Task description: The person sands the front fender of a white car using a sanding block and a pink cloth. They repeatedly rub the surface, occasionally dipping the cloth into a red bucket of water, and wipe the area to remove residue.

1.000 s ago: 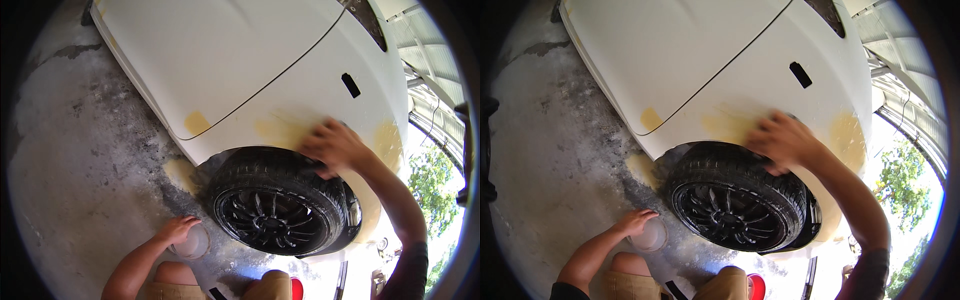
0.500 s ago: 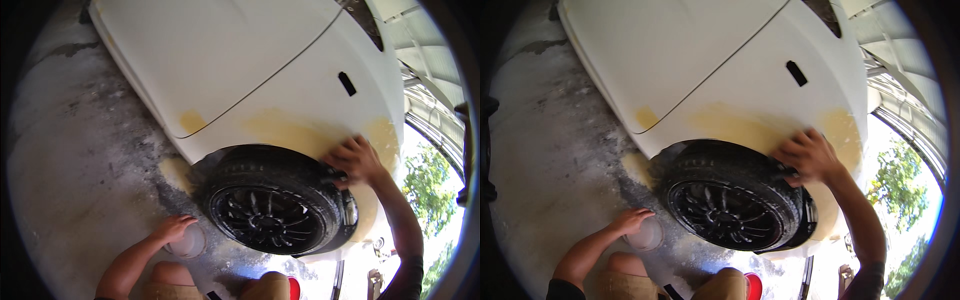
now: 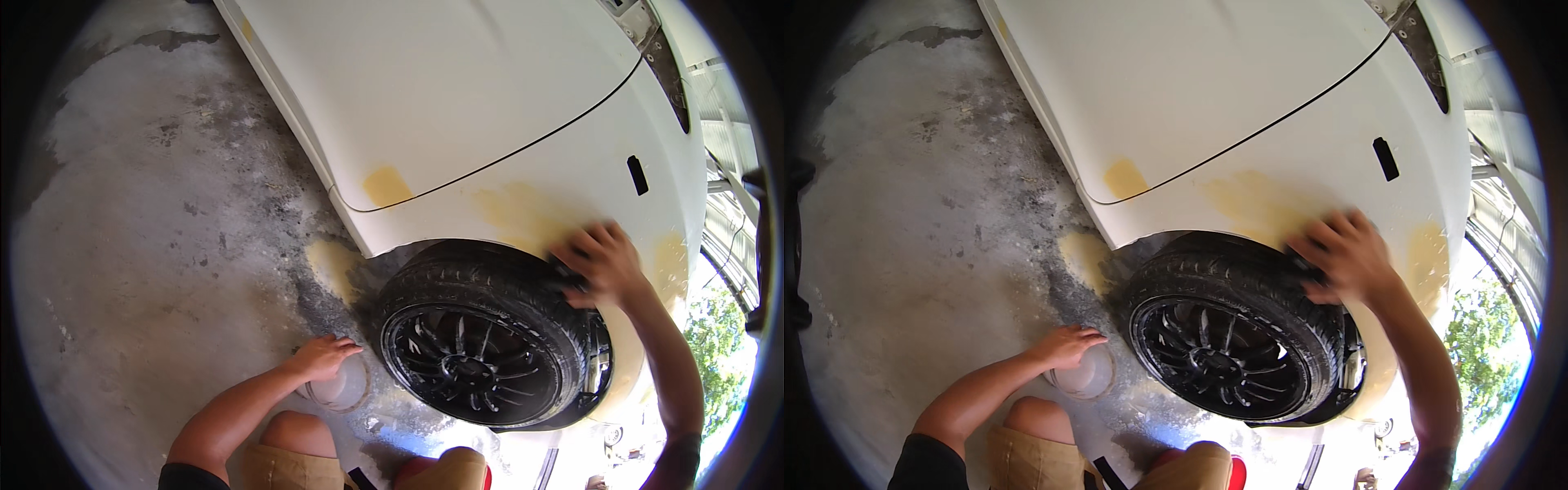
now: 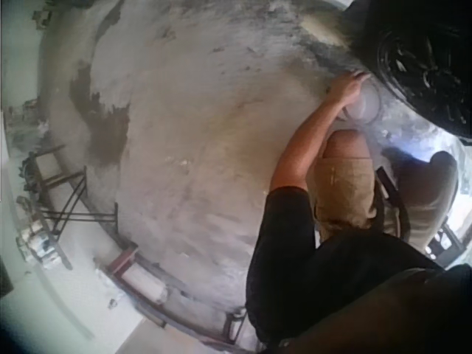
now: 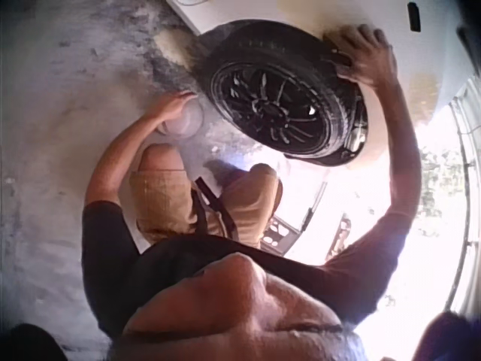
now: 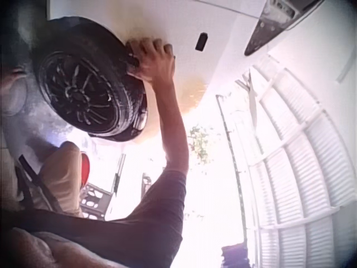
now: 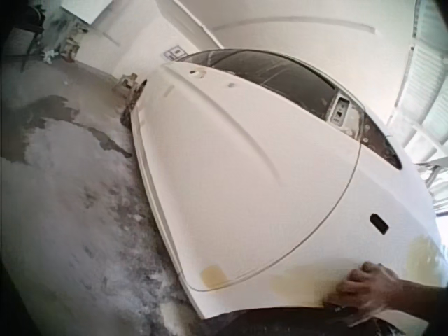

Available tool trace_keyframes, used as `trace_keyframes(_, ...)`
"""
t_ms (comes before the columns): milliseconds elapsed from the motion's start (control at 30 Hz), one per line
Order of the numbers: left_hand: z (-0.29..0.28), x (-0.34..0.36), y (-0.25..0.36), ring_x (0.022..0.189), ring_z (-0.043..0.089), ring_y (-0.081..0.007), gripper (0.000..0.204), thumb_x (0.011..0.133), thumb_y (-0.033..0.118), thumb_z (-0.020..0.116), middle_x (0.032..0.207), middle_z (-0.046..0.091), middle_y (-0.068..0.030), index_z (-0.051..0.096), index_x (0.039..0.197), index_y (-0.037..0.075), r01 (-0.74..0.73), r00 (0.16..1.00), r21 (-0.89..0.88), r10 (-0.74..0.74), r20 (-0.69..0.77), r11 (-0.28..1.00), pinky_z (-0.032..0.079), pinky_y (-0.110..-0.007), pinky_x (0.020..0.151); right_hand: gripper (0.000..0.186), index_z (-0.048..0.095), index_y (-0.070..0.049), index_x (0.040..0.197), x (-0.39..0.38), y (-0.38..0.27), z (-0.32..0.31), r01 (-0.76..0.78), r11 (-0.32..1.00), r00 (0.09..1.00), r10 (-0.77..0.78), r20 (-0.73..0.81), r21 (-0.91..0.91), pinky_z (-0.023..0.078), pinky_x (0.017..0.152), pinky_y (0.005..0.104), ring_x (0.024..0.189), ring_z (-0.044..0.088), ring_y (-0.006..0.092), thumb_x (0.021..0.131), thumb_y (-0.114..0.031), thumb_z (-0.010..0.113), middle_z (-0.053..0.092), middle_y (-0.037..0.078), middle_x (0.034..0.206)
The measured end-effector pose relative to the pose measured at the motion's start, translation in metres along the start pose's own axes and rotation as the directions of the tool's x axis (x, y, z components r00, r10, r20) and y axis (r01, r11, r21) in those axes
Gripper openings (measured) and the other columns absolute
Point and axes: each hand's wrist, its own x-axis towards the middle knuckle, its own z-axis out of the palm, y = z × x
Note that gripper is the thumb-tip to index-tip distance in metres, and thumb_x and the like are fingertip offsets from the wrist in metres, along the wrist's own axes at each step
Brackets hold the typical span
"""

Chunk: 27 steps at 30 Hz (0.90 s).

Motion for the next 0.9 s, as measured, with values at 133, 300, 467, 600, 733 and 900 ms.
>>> trace_keyframes(133,0.006,0.001,-0.004,0.117,0.066,-0.0319,0.067,0.083,0.004,0.064,0.146,0.061,-0.0038,0.059,0.149,0.017,-0.010,1.000,-0.050,0.008,-0.027,0.999,0.056,-0.041,0.102,0.076,0.065,-0.019,0.138,0.144,-0.040,0.014,-0.076,0.995,0.997,0.077,-0.019,0.066,0.047,0.101,0.0409,0.124,0.056,0.0249,0.072,-0.048,0.087,0.061,0.001,0.135)
trace_keyframes(300,0.005,0.001,-0.004,0.123,0.064,-0.0333,0.072,0.081,0.002,0.065,0.151,0.058,-0.0055,0.056,0.151,0.018,0.035,0.997,-0.046,-0.032,0.068,0.998,0.054,-0.042,0.106,0.060,0.076,-0.025,0.128,0.025,-0.035,0.024,-0.356,0.923,0.882,0.384,-0.274,0.146,0.049,0.094,0.0479,0.114,0.059,0.0289,0.070,-0.035,0.089,0.061,0.007,0.124)
trace_keyframes(467,-0.002,0.001,0.000,0.122,0.064,-0.0327,0.072,0.082,0.002,0.064,0.148,0.060,-0.0045,0.056,0.152,0.018,0.061,0.994,-0.058,-0.056,0.094,0.996,0.054,-0.042,0.106,0.059,0.076,-0.028,0.131,0.059,-0.081,0.043,-0.567,0.801,0.654,0.580,-0.486,0.193,0.050,0.088,0.0468,0.107,0.059,0.0298,0.073,-0.025,0.085,0.060,0.010,0.118)
trace_keyframes(600,-0.003,0.003,0.000,0.124,0.063,-0.0313,0.073,0.082,0.003,0.066,0.149,0.059,-0.0040,0.055,0.153,0.018,0.051,0.995,-0.035,-0.047,0.091,0.998,0.054,-0.041,0.108,0.042,0.078,-0.026,0.124,0.142,-0.096,0.060,-0.332,0.936,0.854,0.351,-0.383,0.119,0.050,0.087,0.0426,0.108,0.060,0.0291,0.085,-0.015,0.070,0.060,0.009,0.115)
trace_keyframes(733,-0.004,0.006,0.000,0.125,0.063,-0.0304,0.073,0.083,0.003,0.066,0.150,0.059,-0.0033,0.055,0.153,0.019,0.047,0.995,-0.070,-0.040,0.088,0.996,0.054,-0.041,0.109,0.046,0.077,-0.023,0.129,0.128,-0.078,0.063,-0.659,0.696,0.500,0.689,-0.524,0.286,0.050,0.083,0.0443,0.103,0.059,0.0286,0.083,-0.022,0.080,0.059,0.012,0.113)
trace_keyframes(900,-0.007,0.009,0.000,0.126,0.064,-0.0305,0.068,0.084,0.003,0.065,0.148,0.061,-0.0038,0.059,0.149,0.020,0.077,0.991,-0.046,-0.071,0.114,0.996,0.054,-0.041,0.109,0.050,0.076,-0.028,0.131,0.138,-0.097,0.075,-0.631,0.741,0.585,0.648,-0.488,0.227,0.048,0.082,0.0451,0.102,0.058,0.0278,0.082,-0.033,0.083,0.059,0.010,0.113)
